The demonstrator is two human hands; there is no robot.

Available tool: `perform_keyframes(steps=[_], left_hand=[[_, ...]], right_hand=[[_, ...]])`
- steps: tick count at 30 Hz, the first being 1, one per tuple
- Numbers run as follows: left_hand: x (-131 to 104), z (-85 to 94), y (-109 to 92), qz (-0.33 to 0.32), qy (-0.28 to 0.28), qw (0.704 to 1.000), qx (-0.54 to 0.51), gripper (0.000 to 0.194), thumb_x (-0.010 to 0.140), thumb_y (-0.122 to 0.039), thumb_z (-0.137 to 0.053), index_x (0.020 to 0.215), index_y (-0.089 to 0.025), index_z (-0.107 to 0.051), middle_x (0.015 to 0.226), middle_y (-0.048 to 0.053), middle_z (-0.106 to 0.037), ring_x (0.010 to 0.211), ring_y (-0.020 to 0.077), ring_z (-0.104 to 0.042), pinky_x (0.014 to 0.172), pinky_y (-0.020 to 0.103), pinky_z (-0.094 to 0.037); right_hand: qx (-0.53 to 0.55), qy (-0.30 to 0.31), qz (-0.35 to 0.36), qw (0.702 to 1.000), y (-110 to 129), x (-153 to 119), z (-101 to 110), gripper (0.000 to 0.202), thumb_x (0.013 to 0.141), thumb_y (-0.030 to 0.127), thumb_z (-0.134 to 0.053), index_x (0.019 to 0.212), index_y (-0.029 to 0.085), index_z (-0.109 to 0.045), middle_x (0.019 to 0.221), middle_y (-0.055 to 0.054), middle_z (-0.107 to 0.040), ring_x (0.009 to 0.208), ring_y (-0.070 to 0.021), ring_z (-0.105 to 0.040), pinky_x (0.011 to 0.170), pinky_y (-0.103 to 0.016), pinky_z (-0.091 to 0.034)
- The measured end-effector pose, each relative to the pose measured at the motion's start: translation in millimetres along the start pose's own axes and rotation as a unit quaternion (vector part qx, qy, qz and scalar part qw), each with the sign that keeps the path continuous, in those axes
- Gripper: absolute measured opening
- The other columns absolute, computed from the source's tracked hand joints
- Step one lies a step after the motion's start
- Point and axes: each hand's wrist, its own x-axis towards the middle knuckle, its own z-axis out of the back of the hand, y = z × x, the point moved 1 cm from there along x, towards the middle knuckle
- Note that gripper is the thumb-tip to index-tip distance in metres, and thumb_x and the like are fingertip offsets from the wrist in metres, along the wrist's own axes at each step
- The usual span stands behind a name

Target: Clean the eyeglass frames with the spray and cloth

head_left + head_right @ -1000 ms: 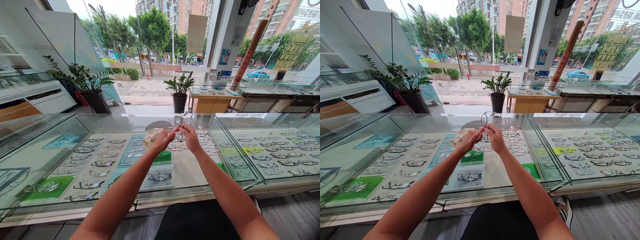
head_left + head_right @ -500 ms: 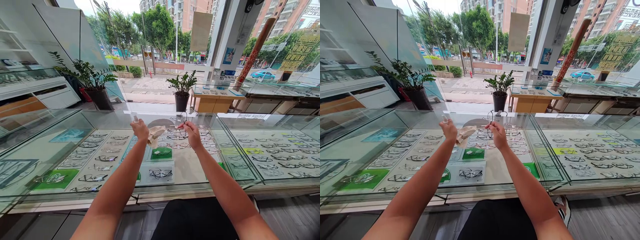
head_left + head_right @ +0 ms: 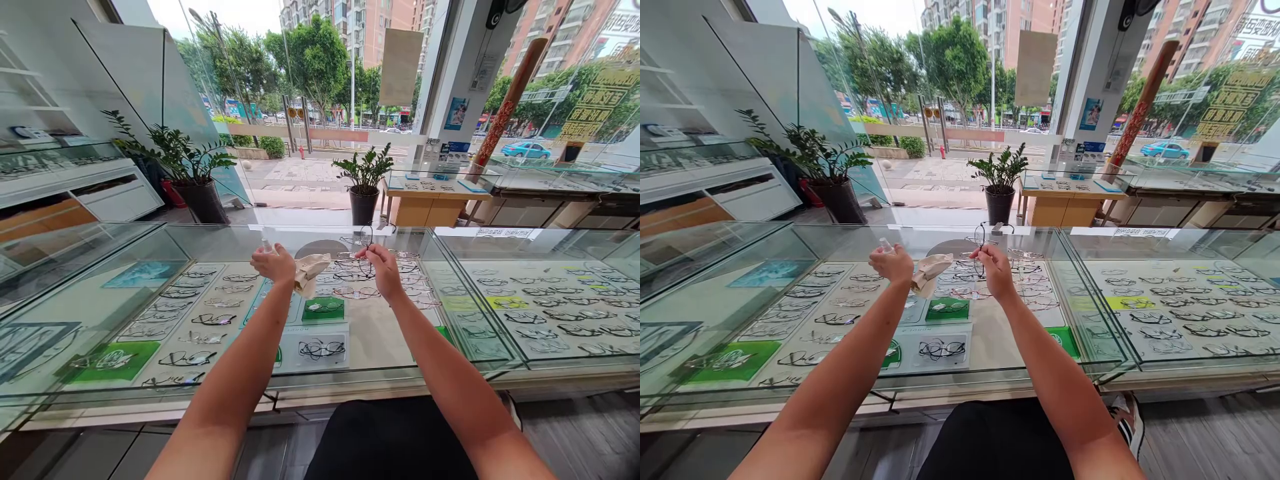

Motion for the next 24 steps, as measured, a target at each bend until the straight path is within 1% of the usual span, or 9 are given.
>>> perform_keyframes(steps=[3,6,10,12,14,18,20,22,24], left_hand=[[-17,10.7,-16,-0.169,-0.050,0.984,0.007,0.045,0.103,-0.030,-0.062,0.142,-0.016,-0.048,0.158,0.027,-0.050,0.151,0.0404,-0.049,0.126,0.058,-0.039],[-36,11.0,-27,-0.319,0.073,0.942,0.078,0.036,0.103,-0.035,-0.061,0.136,-0.019,-0.058,0.142,0.020,-0.061,0.139,0.0389,-0.058,0.121,0.056,-0.043],[-50,0.8,-22,-0.307,0.277,0.868,0.275,0.057,0.095,-0.048,-0.076,0.139,-0.016,-0.065,0.143,0.026,-0.061,0.140,0.0477,-0.057,0.115,0.058,-0.045],[-51,-2.7,-17,-0.286,0.341,0.834,0.326,0.051,0.098,-0.045,-0.073,0.138,-0.014,-0.067,0.144,0.028,-0.062,0.141,0.0485,-0.058,0.111,0.055,-0.048],[-49,-3.7,-13,-0.280,0.371,0.821,0.331,0.037,0.104,-0.034,-0.062,0.135,-0.015,-0.069,0.142,0.027,-0.065,0.136,0.0455,-0.063,0.104,0.049,-0.051],[-43,-0.5,-14,-0.267,0.365,0.834,0.316,0.033,0.107,-0.019,-0.044,0.129,-0.014,-0.069,0.129,0.025,-0.073,0.113,0.0392,-0.072,0.088,0.043,-0.052],[-41,2.5,-20,-0.259,0.336,0.868,0.259,0.032,0.108,-0.020,-0.042,0.128,-0.015,-0.067,0.120,0.023,-0.076,0.107,0.0378,-0.072,0.085,0.043,-0.051],[-39,6.4,-29,-0.232,0.303,0.918,0.111,0.024,0.106,-0.026,-0.049,0.119,-0.018,-0.068,0.109,0.018,-0.077,0.101,0.0347,-0.072,0.085,0.042,-0.051],[-41,9.9,-37,-0.161,0.318,0.929,-0.101,0.017,0.099,-0.037,-0.064,0.106,-0.021,-0.067,0.098,0.011,-0.076,0.094,0.0297,-0.071,0.084,0.038,-0.053]], right_hand=[[0.003,-0.006,0.001,1.000,-1,0,0,0.028,0.096,0.044,-0.059,0.087,0.023,-0.077,0.095,-0.008,-0.075,0.095,-0.0254,-0.060,0.080,-0.038,-0.044],[0.006,-0.006,0.006,1.000,-1,0,1,0.028,0.096,0.043,-0.060,0.087,0.023,-0.077,0.094,-0.008,-0.075,0.093,-0.0248,-0.060,0.081,-0.038,-0.045],[0.011,-0.001,0.007,1.000,-2,1,1,0.027,0.095,0.043,-0.060,0.086,0.023,-0.076,0.093,-0.007,-0.076,0.092,-0.0240,-0.061,0.086,-0.039,-0.046],[0.006,0.001,0.007,1.000,-1,1,1,0.027,0.096,0.043,-0.060,0.085,0.024,-0.075,0.093,-0.007,-0.075,0.093,-0.0243,-0.061,0.086,-0.039,-0.046],[-0.001,-0.001,0.007,1.000,-1,1,1,0.027,0.096,0.042,-0.059,0.086,0.024,-0.076,0.092,-0.006,-0.075,0.093,-0.0245,-0.061,0.085,-0.039,-0.045],[-0.003,-0.002,0.009,1.000,0,0,2,0.027,0.097,0.041,-0.059,0.086,0.024,-0.076,0.088,-0.006,-0.072,0.090,-0.0239,-0.057,0.082,-0.038,-0.044],[-0.005,-0.004,0.011,1.000,1,0,2,0.027,0.097,0.041,-0.058,0.086,0.025,-0.076,0.086,-0.005,-0.070,0.090,-0.0240,-0.056,0.081,-0.038,-0.043],[-0.008,-0.006,0.012,1.000,1,0,3,0.027,0.098,0.041,-0.058,0.086,0.025,-0.077,0.084,-0.005,-0.068,0.090,-0.0242,-0.056,0.080,-0.038,-0.043],[-0.010,-0.007,0.012,1.000,2,-1,3,0.027,0.098,0.041,-0.058,0.086,0.025,-0.076,0.086,-0.006,-0.069,0.091,-0.0243,-0.057,0.079,-0.038,-0.043]])
